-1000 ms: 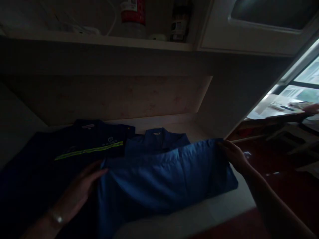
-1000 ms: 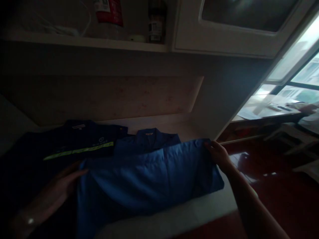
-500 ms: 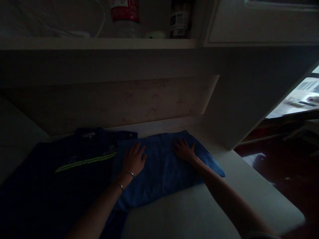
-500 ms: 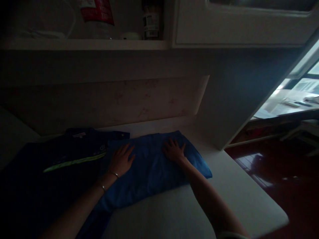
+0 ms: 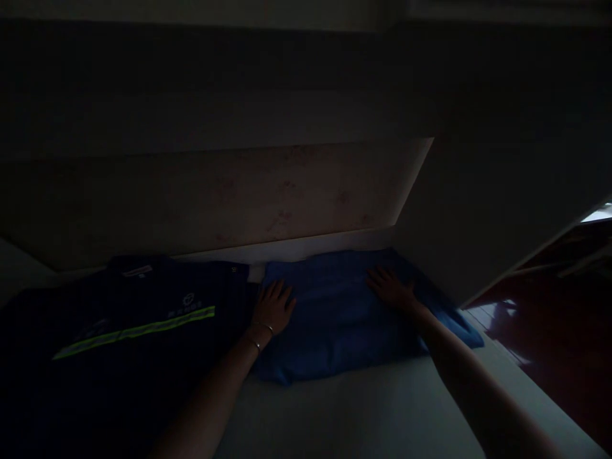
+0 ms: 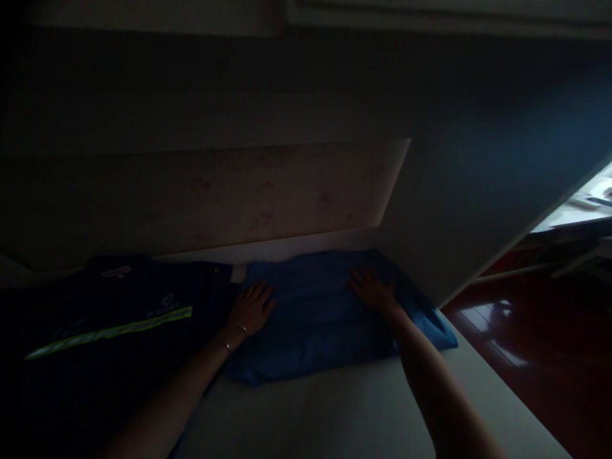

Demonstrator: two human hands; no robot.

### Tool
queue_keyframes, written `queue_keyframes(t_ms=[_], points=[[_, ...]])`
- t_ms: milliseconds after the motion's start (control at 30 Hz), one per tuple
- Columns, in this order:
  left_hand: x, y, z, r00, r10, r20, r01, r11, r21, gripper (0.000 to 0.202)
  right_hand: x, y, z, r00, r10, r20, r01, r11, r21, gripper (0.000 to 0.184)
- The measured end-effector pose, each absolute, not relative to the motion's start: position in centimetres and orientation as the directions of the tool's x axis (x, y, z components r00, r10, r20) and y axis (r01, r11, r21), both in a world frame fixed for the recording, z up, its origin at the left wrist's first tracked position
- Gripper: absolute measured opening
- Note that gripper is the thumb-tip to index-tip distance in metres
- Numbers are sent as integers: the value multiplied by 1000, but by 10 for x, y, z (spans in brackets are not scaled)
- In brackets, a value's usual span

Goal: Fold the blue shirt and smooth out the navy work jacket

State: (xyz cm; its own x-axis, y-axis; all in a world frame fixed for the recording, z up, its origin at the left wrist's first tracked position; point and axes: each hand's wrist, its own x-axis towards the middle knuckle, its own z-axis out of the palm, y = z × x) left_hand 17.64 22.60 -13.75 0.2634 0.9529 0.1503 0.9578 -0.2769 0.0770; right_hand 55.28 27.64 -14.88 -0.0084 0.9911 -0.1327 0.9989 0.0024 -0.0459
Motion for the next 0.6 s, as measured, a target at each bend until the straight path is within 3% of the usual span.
queue_keyframes(t_ms=[167, 333, 500, 567, 600], points=[[193, 239, -149, 222, 960, 168, 964, -242, 110, 53, 572, 294, -153, -35, 990, -137, 999, 30, -37, 56], [190, 215, -118, 280, 954, 109, 936, -296, 189, 48, 568, 292, -146, -32, 992, -124, 999, 33, 4, 53], [145, 105, -72, 371, 905, 211, 891, -410, 195, 36, 526, 275, -117, -232, 961, 149, 959, 201, 198, 51], [112, 51, -62, 313, 928, 200, 923, -347, 165, 36, 491, 259, -103, -218, 938, 269, 973, 186, 140, 53], [93, 26, -60, 253, 949, 190, 949, -282, 144, 37, 470, 248, -98, -179, 936, 303, 984, 173, 48, 51]])
